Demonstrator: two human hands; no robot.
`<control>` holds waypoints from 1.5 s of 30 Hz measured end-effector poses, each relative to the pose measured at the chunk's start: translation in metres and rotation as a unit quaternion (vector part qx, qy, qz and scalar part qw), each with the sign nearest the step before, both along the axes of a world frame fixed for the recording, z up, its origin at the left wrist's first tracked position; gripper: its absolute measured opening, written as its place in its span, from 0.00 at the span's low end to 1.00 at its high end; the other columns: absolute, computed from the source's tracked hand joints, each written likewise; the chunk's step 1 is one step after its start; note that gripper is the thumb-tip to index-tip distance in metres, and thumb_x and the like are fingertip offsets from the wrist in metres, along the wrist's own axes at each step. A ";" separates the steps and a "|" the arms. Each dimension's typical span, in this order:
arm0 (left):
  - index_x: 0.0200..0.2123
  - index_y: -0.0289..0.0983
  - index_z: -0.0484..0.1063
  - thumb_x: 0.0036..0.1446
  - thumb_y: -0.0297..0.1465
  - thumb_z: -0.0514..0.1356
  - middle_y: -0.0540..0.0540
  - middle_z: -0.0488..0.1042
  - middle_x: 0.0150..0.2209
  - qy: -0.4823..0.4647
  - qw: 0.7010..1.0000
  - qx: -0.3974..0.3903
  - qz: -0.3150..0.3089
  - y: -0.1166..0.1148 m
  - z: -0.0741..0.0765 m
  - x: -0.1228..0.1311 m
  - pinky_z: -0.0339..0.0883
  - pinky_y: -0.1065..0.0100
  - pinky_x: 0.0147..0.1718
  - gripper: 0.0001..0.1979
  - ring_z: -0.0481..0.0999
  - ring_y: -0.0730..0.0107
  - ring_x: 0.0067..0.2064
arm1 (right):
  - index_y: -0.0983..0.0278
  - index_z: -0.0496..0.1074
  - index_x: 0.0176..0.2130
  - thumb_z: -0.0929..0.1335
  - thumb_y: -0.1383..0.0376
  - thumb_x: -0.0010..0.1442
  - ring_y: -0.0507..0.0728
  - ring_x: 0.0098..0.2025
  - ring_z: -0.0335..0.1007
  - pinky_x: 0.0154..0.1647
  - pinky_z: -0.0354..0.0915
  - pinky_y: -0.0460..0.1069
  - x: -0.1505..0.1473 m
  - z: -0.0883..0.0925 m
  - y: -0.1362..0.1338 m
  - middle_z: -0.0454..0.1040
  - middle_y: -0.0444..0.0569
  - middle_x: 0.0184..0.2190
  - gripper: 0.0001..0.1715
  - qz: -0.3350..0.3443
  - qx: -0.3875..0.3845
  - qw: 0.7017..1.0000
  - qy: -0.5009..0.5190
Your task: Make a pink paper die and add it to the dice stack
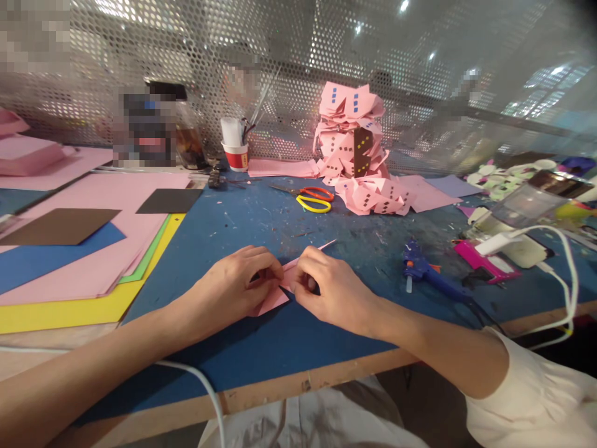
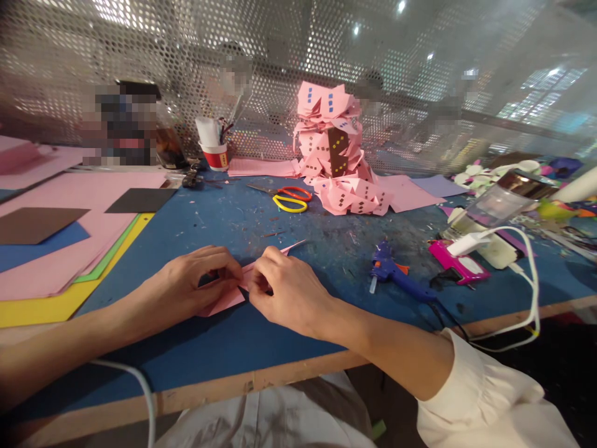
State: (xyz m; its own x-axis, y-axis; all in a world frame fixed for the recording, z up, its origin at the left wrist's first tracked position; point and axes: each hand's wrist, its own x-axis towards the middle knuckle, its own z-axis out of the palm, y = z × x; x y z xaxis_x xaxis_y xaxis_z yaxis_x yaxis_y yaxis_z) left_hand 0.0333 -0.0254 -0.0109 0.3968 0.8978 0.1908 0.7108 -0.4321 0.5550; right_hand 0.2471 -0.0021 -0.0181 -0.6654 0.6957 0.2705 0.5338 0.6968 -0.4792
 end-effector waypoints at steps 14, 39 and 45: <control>0.35 0.40 0.75 0.52 0.21 0.56 0.51 0.75 0.35 0.009 1.000 -0.005 0.005 0.002 -0.002 0.000 0.63 0.69 0.39 0.11 0.73 0.69 0.38 | 0.64 0.67 0.31 0.66 0.70 0.62 0.48 0.30 0.62 0.33 0.61 0.46 0.000 0.001 -0.001 0.66 0.44 0.35 0.06 -0.004 0.004 1.000 -0.012; 0.35 0.40 0.75 0.53 0.22 0.56 0.51 0.76 0.35 0.008 1.000 -0.019 0.022 0.002 0.001 0.001 0.64 0.70 0.38 0.11 0.74 0.69 0.37 | 0.64 0.65 0.31 0.65 0.70 0.62 0.49 0.31 0.63 0.34 0.61 0.46 -0.001 0.000 -0.001 0.67 0.45 0.35 0.07 -0.004 0.014 1.000 -0.017; 0.35 0.40 0.75 0.55 0.24 0.56 0.51 0.76 0.34 0.005 0.999 -0.028 0.020 0.002 0.001 0.000 0.64 0.69 0.37 0.09 0.74 0.69 0.37 | 0.64 0.65 0.32 0.65 0.70 0.62 0.49 0.31 0.64 0.35 0.62 0.46 -0.001 0.000 -0.001 0.67 0.45 0.36 0.06 -0.002 0.014 1.000 -0.020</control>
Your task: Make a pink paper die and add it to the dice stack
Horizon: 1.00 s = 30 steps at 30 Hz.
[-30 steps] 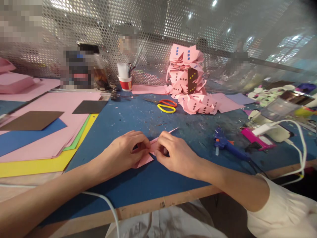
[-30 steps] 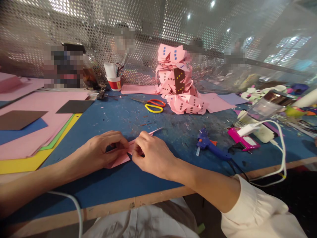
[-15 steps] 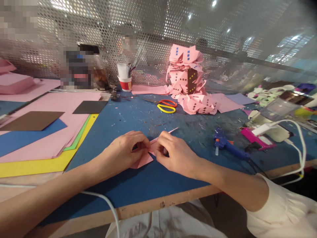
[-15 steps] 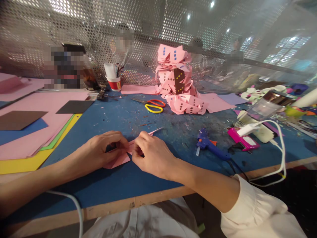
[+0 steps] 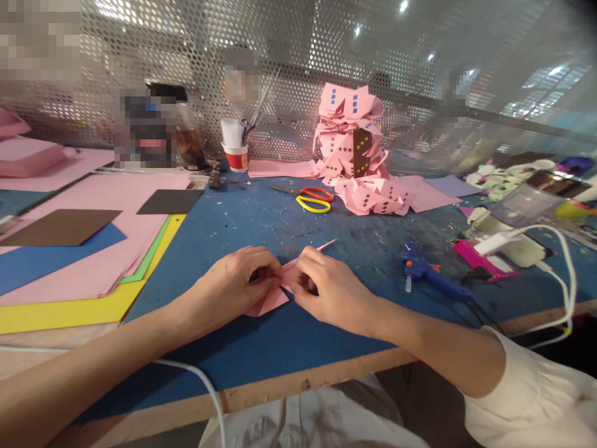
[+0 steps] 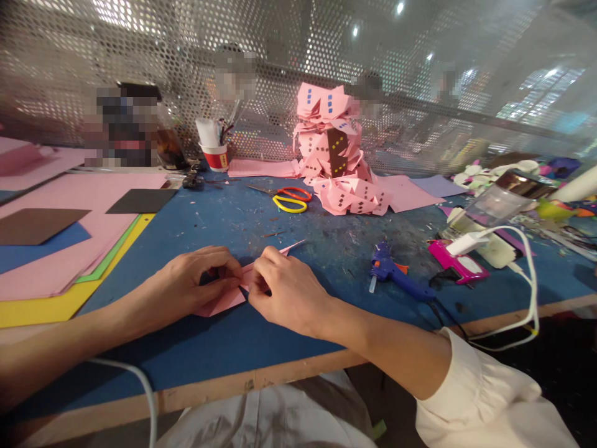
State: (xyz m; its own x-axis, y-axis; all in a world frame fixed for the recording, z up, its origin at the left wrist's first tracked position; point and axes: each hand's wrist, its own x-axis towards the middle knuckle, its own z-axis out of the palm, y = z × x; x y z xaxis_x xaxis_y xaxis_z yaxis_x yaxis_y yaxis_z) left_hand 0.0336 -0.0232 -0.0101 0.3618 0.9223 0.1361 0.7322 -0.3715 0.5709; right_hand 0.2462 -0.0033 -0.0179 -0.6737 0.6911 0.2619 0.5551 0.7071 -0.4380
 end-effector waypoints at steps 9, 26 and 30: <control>0.34 0.40 0.75 0.54 0.24 0.56 0.51 0.76 0.33 0.005 1.000 0.010 0.007 0.001 -0.001 0.002 0.64 0.69 0.37 0.09 0.74 0.68 0.36 | 0.63 0.64 0.31 0.65 0.69 0.63 0.49 0.31 0.63 0.34 0.62 0.46 0.000 -0.002 0.000 0.67 0.45 0.36 0.07 -0.004 0.005 1.000 0.002; 0.34 0.40 0.76 0.54 0.25 0.57 0.51 0.76 0.32 0.006 1.000 0.004 0.021 0.000 0.000 0.004 0.64 0.70 0.35 0.08 0.74 0.69 0.35 | 0.63 0.65 0.32 0.65 0.69 0.62 0.50 0.33 0.64 0.36 0.62 0.47 -0.001 -0.002 -0.001 0.66 0.45 0.36 0.06 -0.004 0.009 1.000 -0.012; 0.34 0.39 0.75 0.53 0.25 0.56 0.51 0.76 0.32 0.001 1.000 -0.005 0.029 0.000 0.000 0.004 0.63 0.70 0.34 0.09 0.74 0.69 0.35 | 0.63 0.66 0.33 0.65 0.70 0.62 0.50 0.34 0.65 0.37 0.63 0.48 -0.002 -0.002 -0.001 0.66 0.46 0.37 0.04 -0.006 0.014 1.000 -0.022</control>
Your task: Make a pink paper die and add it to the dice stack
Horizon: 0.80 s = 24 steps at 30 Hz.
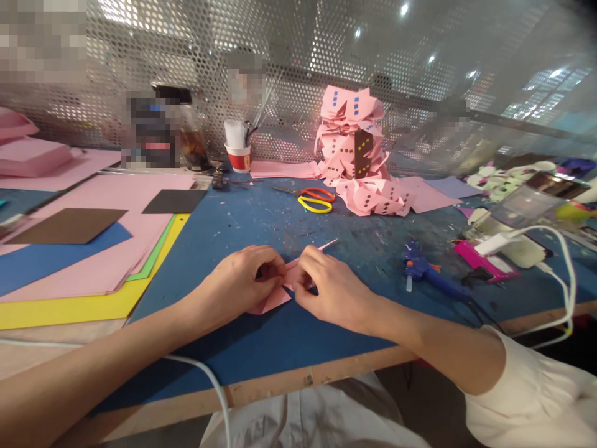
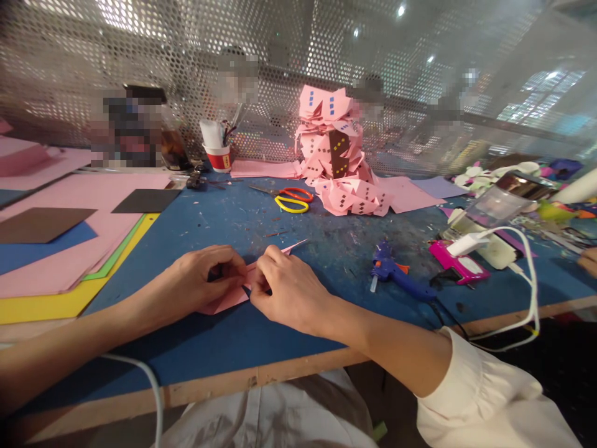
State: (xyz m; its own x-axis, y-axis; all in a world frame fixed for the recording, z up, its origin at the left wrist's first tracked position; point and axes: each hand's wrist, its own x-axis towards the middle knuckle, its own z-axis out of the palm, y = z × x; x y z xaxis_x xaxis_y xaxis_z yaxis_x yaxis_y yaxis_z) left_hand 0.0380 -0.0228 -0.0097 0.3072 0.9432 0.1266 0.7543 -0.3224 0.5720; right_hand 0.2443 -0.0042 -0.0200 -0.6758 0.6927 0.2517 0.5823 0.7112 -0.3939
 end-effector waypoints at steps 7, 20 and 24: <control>0.34 0.39 0.75 0.52 0.25 0.57 0.52 0.76 0.31 -0.003 1.000 -0.012 0.000 0.000 0.002 0.000 0.63 0.70 0.33 0.08 0.74 0.69 0.34 | 0.63 0.65 0.33 0.65 0.69 0.62 0.51 0.34 0.65 0.37 0.63 0.48 0.000 -0.002 0.000 0.66 0.46 0.37 0.04 -0.003 0.009 1.000 -0.006; 0.33 0.39 0.75 0.52 0.26 0.56 0.52 0.76 0.31 0.002 1.000 -0.014 0.006 0.002 0.000 0.002 0.62 0.71 0.32 0.09 0.73 0.71 0.32 | 0.63 0.63 0.33 0.65 0.68 0.63 0.50 0.34 0.64 0.36 0.61 0.48 0.000 -0.005 0.001 0.66 0.45 0.37 0.06 -0.002 0.023 1.000 -0.011; 0.33 0.39 0.75 0.51 0.25 0.56 0.53 0.75 0.30 0.000 1.000 -0.014 0.005 0.003 -0.001 0.002 0.61 0.71 0.31 0.09 0.72 0.71 0.31 | 0.62 0.63 0.33 0.65 0.68 0.63 0.51 0.34 0.64 0.37 0.61 0.48 0.000 -0.006 0.001 0.66 0.45 0.37 0.06 -0.002 0.031 0.999 -0.009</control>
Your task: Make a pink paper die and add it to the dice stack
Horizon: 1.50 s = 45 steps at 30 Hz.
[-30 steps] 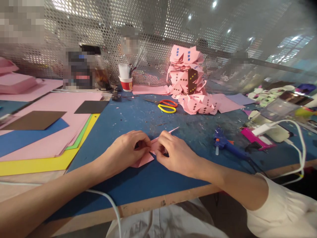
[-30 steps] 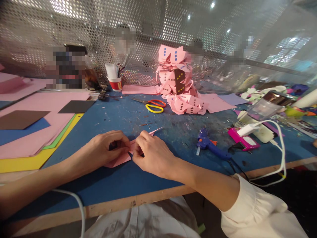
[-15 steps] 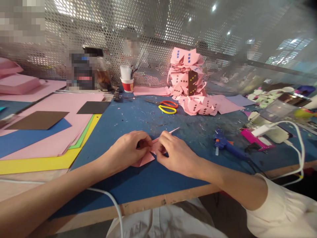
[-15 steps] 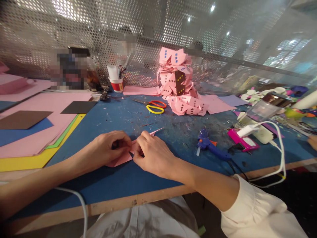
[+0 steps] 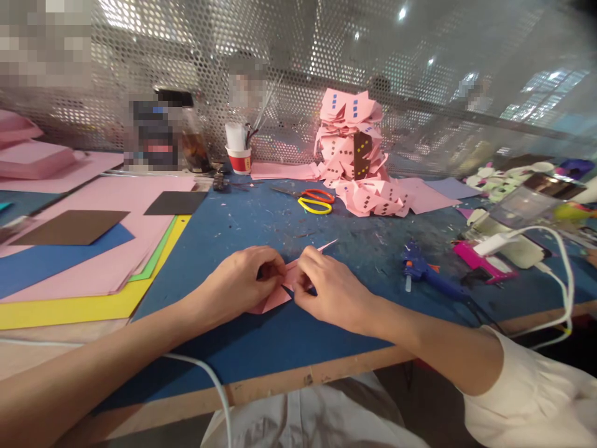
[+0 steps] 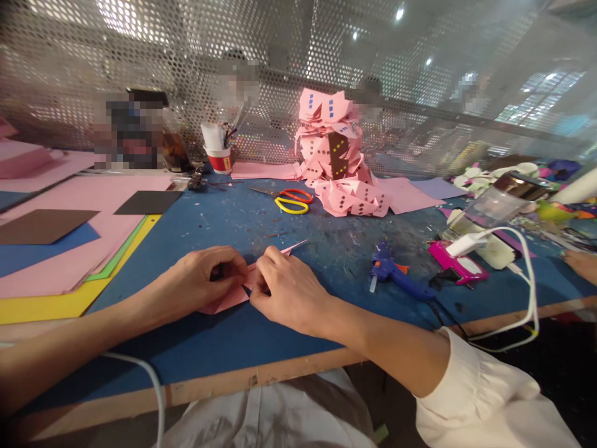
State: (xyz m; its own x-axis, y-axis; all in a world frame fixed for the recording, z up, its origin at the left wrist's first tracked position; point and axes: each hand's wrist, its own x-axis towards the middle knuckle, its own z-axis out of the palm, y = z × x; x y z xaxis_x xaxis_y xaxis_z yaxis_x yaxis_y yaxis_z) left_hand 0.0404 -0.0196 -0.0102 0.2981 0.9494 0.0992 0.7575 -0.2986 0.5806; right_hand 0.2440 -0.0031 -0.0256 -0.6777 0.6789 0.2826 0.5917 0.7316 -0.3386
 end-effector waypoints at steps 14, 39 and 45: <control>0.32 0.39 0.76 0.54 0.28 0.57 0.54 0.74 0.28 -0.013 1.000 -0.013 0.005 0.000 -0.002 -0.002 0.59 0.72 0.29 0.06 0.71 0.73 0.29 | 0.61 0.72 0.44 0.65 0.71 0.64 0.53 0.41 0.68 0.46 0.66 0.49 0.004 0.000 0.001 0.68 0.47 0.42 0.10 0.062 0.015 0.998 0.012; 0.35 0.39 0.75 0.56 0.31 0.58 0.51 0.76 0.31 -0.003 1.000 0.005 -0.001 0.001 -0.006 -0.002 0.62 0.71 0.33 0.07 0.74 0.70 0.33 | 0.62 0.73 0.43 0.64 0.73 0.64 0.57 0.49 0.70 0.49 0.64 0.52 0.013 0.006 0.003 0.73 0.50 0.46 0.11 0.134 0.135 0.980 -0.049; 0.35 0.39 0.75 0.56 0.30 0.57 0.51 0.76 0.31 -0.006 1.000 0.004 -0.007 0.000 -0.005 -0.003 0.63 0.71 0.33 0.07 0.74 0.70 0.33 | 0.62 0.72 0.42 0.64 0.74 0.63 0.57 0.48 0.69 0.48 0.64 0.53 0.017 0.007 0.001 0.72 0.50 0.45 0.11 0.137 0.138 0.979 -0.065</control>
State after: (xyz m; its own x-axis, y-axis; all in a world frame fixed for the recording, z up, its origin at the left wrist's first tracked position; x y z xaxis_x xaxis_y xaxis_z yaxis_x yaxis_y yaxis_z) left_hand 0.0372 -0.0194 -0.0152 0.3108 0.9441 0.1096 0.7462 -0.3138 0.5871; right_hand 0.2607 -0.0017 -0.0188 -0.8662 0.3761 0.3291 0.3852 0.9220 -0.0399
